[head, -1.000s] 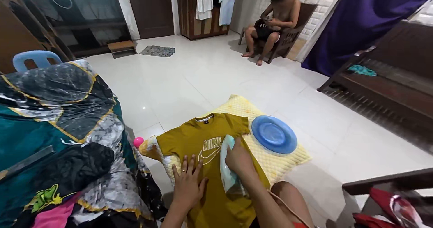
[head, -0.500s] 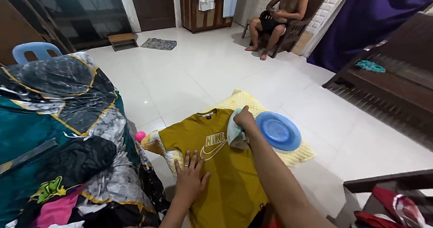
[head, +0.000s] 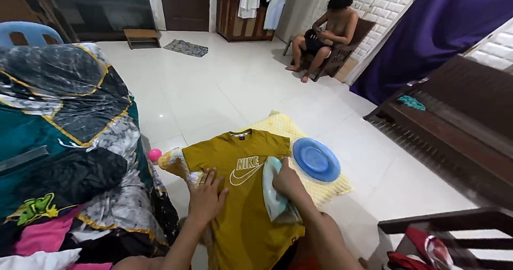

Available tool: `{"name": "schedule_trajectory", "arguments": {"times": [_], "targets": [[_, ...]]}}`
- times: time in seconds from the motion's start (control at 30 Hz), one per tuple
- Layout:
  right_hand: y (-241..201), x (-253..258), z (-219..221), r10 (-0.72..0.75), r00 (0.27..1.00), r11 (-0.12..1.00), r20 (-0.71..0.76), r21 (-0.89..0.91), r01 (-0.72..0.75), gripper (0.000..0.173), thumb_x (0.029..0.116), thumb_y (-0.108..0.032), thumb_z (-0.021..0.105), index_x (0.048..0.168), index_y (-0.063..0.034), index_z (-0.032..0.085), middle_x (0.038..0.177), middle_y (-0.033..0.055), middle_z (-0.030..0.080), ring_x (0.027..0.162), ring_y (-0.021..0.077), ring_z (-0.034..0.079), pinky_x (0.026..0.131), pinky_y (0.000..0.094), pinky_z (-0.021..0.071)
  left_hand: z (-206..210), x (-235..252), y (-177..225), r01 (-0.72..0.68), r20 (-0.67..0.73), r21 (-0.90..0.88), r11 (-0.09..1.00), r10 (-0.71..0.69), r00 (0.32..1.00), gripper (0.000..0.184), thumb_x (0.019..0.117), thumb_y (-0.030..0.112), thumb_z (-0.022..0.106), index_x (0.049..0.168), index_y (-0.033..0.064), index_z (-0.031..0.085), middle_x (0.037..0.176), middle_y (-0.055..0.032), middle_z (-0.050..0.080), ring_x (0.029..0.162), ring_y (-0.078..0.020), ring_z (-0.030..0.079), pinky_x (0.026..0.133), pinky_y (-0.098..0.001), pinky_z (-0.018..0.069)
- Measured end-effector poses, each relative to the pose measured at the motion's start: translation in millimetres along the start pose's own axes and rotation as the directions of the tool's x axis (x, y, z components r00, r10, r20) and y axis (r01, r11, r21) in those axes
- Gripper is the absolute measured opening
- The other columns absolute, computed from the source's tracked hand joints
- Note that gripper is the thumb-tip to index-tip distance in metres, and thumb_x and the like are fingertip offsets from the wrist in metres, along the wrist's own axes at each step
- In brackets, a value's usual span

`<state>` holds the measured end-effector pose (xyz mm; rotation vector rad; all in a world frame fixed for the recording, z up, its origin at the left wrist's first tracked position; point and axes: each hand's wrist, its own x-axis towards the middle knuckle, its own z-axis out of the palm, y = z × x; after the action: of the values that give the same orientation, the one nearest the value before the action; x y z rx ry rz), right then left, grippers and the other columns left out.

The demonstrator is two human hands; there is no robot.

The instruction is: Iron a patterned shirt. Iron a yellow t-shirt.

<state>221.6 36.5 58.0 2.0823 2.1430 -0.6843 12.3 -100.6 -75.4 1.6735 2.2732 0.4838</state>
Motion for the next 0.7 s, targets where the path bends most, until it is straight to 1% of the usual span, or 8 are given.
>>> {"name": "schedule_trajectory", "arguments": {"times": [0.07,0.13,0.27,0.37,0.47,0.57,0.63,0.7], "targets": [[15,-38,9,0.007,0.999,1.000,0.038,-0.013,-0.007,0.067,0.0996,-0.031,0.061,0.156,-0.0127,0.031,0.108,0.0216,0.071,0.096,0.0388,0.073,0.083,0.0594,0.0593,0,-1,1,0.010,-0.005,0.011,1.000,-0.010,1.000,0.056,0.1019,0.061,0.040,0.148,0.0325,0.054,0.167,0.0036,0.034,0.157,-0.0293,0.025,0.116,-0.0785,0.0122],[28,-68,15,0.006,0.997,0.999,0.082,-0.040,-0.003,0.062,0.1009,-0.032,0.059,0.155,-0.0147,0.033,0.106,0.0197,0.071,0.095,0.0379,0.073,0.083,0.0587,0.0596,5,-1,1,0.007,-0.029,0.032,0.999,-0.006,1.000,0.061,0.1020,0.062,0.038,0.152,0.0297,0.050,0.168,0.0016,0.032,0.157,-0.0304,0.024,0.115,-0.0788,0.0124],[42,-96,23,-0.029,0.991,0.996,0.128,-0.075,0.039,0.060,0.1018,-0.032,0.057,0.155,-0.0164,0.033,0.101,0.0168,0.072,0.092,0.0359,0.074,0.081,0.0562,0.0601,10,-1,3,0.032,-0.055,0.053,0.998,-0.029,0.998,0.065,0.1016,0.062,0.038,0.156,0.0273,0.044,0.169,-0.0007,0.030,0.157,-0.0314,0.024,0.116,-0.0787,0.0116],[43,-85,22,-0.102,0.984,0.993,0.149,-0.036,0.109,0.059,0.1016,-0.032,0.059,0.154,-0.0185,0.035,0.102,0.0162,0.072,0.093,0.0351,0.073,0.081,0.0556,0.0599,6,4,1,0.063,-0.074,0.049,0.997,-0.059,0.995,0.061,0.1009,0.062,0.039,0.153,0.0305,0.049,0.169,-0.0022,0.029,0.157,-0.0339,0.022,0.116,-0.0784,0.0111],[35,-65,17,-0.211,0.961,0.977,0.179,0.011,0.213,0.059,0.1016,-0.034,0.060,0.154,-0.0197,0.036,0.105,0.0153,0.071,0.094,0.0332,0.073,0.082,0.0551,0.0597,3,11,-3,0.118,-0.087,0.021,0.993,-0.116,0.989,0.063,0.1017,0.061,0.038,0.155,0.0294,0.046,0.170,-0.0005,0.028,0.158,-0.0308,0.021,0.116,-0.0778,0.0116],[17,-43,15,-0.308,0.929,0.950,0.204,0.019,0.311,0.057,0.1034,-0.039,0.058,0.153,-0.0195,0.037,0.107,0.0151,0.071,0.098,0.0332,0.072,0.085,0.0549,0.0591,5,21,-5,0.171,-0.123,-0.010,0.985,-0.171,0.978,0.062,0.1020,0.060,0.039,0.154,0.0280,0.047,0.170,-0.0005,0.028,0.158,-0.0328,0.019,0.115,-0.0780,0.0133],[0,-28,15,-0.363,0.907,0.929,0.215,0.005,0.370,0.055,0.1052,-0.041,0.054,0.153,-0.0196,0.038,0.109,0.0148,0.071,0.099,0.0331,0.072,0.086,0.0547,0.0588,7,27,-6,0.197,-0.143,-0.015,0.980,-0.197,0.970,0.061,0.1014,0.061,0.039,0.154,0.0306,0.047,0.170,0.0012,0.027,0.158,-0.0340,0.016,0.115,-0.0782,0.0143],[-17,-15,16,-0.412,0.878,0.906,0.244,0.007,0.423,0.054,0.1065,-0.040,0.052,0.154,-0.0197,0.037,0.110,0.0152,0.070,0.099,0.0332,0.072,0.086,0.0544,0.0591,7,27,-7,0.205,-0.124,-0.004,0.979,-0.204,0.971,0.063,0.1011,0.062,0.038,0.156,0.0320,0.044,0.171,0.0027,0.024,0.159,-0.0330,0.015,0.114,-0.0787,0.0137]]}}
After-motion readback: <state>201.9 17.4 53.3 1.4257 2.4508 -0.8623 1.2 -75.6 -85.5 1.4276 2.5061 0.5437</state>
